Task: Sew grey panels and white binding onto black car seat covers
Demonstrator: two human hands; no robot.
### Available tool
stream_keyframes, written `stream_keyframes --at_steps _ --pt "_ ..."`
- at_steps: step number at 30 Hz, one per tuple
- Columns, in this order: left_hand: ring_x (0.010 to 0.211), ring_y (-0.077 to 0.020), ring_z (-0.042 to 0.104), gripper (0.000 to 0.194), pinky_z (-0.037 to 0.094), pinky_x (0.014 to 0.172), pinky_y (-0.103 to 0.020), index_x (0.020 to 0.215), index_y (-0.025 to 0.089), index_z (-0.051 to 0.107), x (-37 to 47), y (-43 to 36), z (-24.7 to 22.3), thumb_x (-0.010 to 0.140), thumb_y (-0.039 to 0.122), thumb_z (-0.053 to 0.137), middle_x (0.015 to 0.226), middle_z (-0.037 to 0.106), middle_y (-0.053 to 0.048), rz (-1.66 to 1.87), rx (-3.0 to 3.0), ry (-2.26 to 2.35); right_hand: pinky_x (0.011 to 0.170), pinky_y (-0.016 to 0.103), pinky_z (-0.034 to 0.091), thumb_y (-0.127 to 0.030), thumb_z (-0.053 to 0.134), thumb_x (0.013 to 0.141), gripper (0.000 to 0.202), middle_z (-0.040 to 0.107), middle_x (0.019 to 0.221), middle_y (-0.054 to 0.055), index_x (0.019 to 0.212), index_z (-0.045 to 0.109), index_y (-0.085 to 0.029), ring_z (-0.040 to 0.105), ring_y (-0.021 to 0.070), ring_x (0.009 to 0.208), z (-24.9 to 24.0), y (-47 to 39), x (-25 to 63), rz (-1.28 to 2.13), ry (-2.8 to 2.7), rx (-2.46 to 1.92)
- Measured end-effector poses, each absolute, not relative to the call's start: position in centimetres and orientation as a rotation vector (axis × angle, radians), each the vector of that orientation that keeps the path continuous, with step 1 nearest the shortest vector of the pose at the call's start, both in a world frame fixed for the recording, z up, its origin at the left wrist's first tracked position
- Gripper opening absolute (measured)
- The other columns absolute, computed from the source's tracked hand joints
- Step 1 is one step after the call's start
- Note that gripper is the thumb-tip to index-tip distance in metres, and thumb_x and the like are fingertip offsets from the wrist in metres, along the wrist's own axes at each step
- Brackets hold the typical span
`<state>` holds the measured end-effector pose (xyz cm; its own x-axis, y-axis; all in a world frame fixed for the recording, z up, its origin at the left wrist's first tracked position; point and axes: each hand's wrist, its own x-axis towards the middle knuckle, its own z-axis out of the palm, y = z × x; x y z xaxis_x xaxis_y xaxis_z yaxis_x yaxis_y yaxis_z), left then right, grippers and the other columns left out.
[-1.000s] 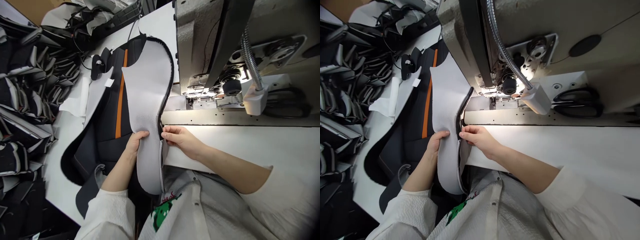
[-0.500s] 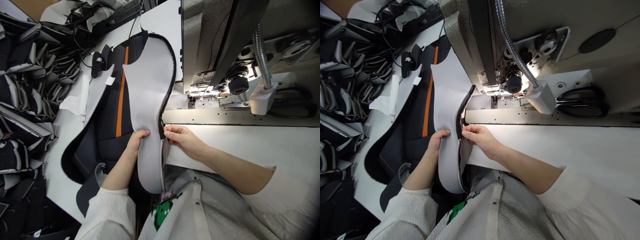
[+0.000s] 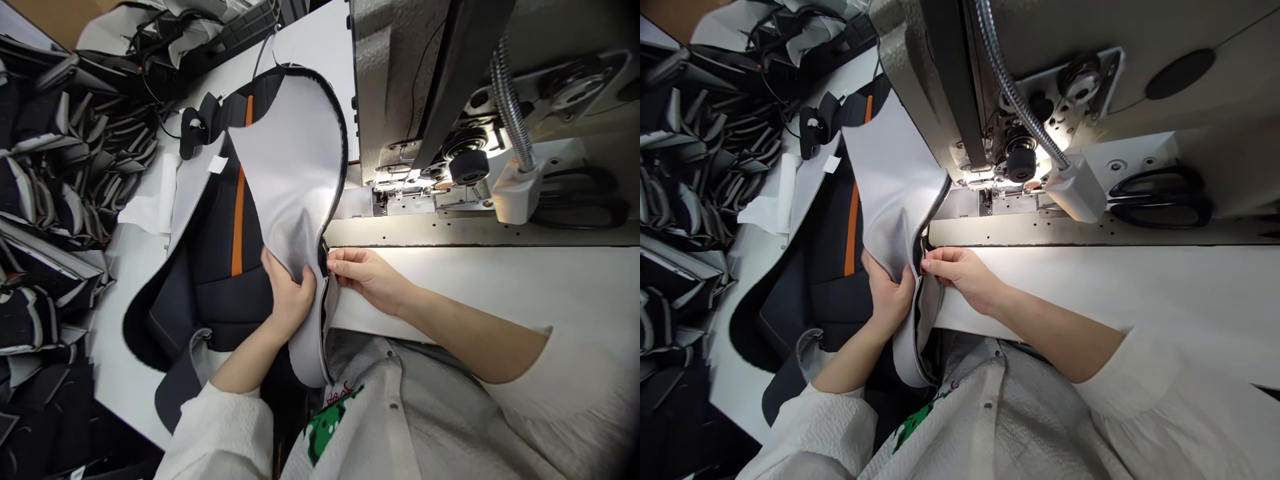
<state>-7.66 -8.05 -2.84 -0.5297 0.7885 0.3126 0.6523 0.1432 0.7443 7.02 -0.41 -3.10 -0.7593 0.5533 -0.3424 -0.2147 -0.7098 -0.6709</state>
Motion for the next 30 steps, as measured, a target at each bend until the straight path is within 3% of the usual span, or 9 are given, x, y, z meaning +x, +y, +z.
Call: stream_keyframes --at_steps 2,4,6,8,10,13,17,30 --pt "0.136 -0.0301 0.021 0.073 0.02 0.11 -0.045 0.13 0.015 0.034 -7.7 -8.5 -2.6 0.067 0.028 0.067 0.141 0.028 -0.018 1.339 1.669 2.362 0.057 0.024 0.027 -0.038 0.081 0.059 0.03 0.049 0.063 -0.004 0.067 0.063 -0.016 0.037 0.0079 0.058 -3.0 -0.4 7.0 2.442 -0.874 -0.758" --pt "0.124 -0.0283 0.037 0.048 0.03 0.103 -0.042 0.114 0.018 0.046 -7.9 -8.8 -2.0 0.071 0.027 0.065 0.125 0.045 -0.015 1.21 1.77 2.284 0.058 0.024 0.029 -0.037 0.081 0.059 0.028 0.051 0.066 -0.003 0.069 0.064 -0.017 0.038 0.008 0.059 -3.0 -0.5 7.0 2.431 -0.877 -0.774" --pt "0.088 -0.0197 0.053 0.014 0.041 0.082 -0.032 0.091 0.02 0.051 -7.9 -8.9 -1.1 0.081 0.027 0.057 0.09 0.055 -0.006 0.998 1.723 2.081 0.059 0.024 0.032 -0.037 0.08 0.059 0.027 0.053 0.07 -0.003 0.072 0.066 -0.018 0.04 0.0083 0.06 -3.0 -0.6 7.0 2.41 -0.883 -0.801" --pt "0.06 -0.013 0.044 0.014 0.036 0.06 -0.025 0.076 0.021 0.046 -7.9 -8.8 -0.3 0.086 0.031 0.051 0.065 0.046 0.002 0.88 1.611 1.9 0.062 0.025 0.035 -0.037 0.078 0.059 0.027 0.057 0.074 -0.002 0.077 0.068 -0.019 0.043 0.0095 0.063 -3.1 -0.7 6.9 2.389 -0.917 -0.812" --pt "0.052 -0.0106 0.035 0.022 0.028 0.052 -0.024 0.073 0.021 0.041 -7.9 -8.4 0.3 0.086 0.035 0.052 0.057 0.039 0.005 0.862 1.538 1.809 0.068 0.027 0.038 -0.038 0.077 0.061 0.028 0.06 0.079 0.0 0.08 0.069 -0.019 0.048 0.0116 0.069 -3.2 -0.8 6.9 2.356 -0.975 -0.786" --pt "0.053 -0.0099 0.033 0.021 0.026 0.052 -0.023 0.072 0.021 0.039 -8.0 -7.9 0.7 0.086 0.032 0.051 0.058 0.037 0.006 0.831 1.516 1.765 0.077 0.029 0.04 -0.038 0.078 0.062 0.027 0.062 0.08 0.0 0.079 0.068 -0.018 0.052 0.0137 0.078 -3.1 -0.9 6.7 2.307 -1.01 -0.726" --pt "0.057 -0.0102 0.035 0.014 0.028 0.055 -0.022 0.074 0.02 0.039 -8.0 -7.8 0.5 0.087 0.021 0.043 0.063 0.039 0.005 0.786 1.528 1.793 0.075 0.028 0.04 -0.038 0.082 0.058 0.031 0.061 0.076 -0.002 0.077 0.066 -0.019 0.052 0.0126 0.075 -3.0 -1.0 6.6 2.292 -0.972 -0.713" --pt "0.059 -0.0117 0.036 0.015 0.03 0.059 -0.024 0.072 0.021 0.039 -7.9 -7.9 -1.4 0.087 0.021 0.043 0.065 0.039 0.004 1.009 1.482 1.757 0.072 0.027 0.039 -0.038 0.081 0.057 0.031 0.058 0.073 -0.003 0.074 0.063 -0.018 0.05 0.0115 0.072 -3.0 -1.1 6.5 2.292 -0.943 -0.722"
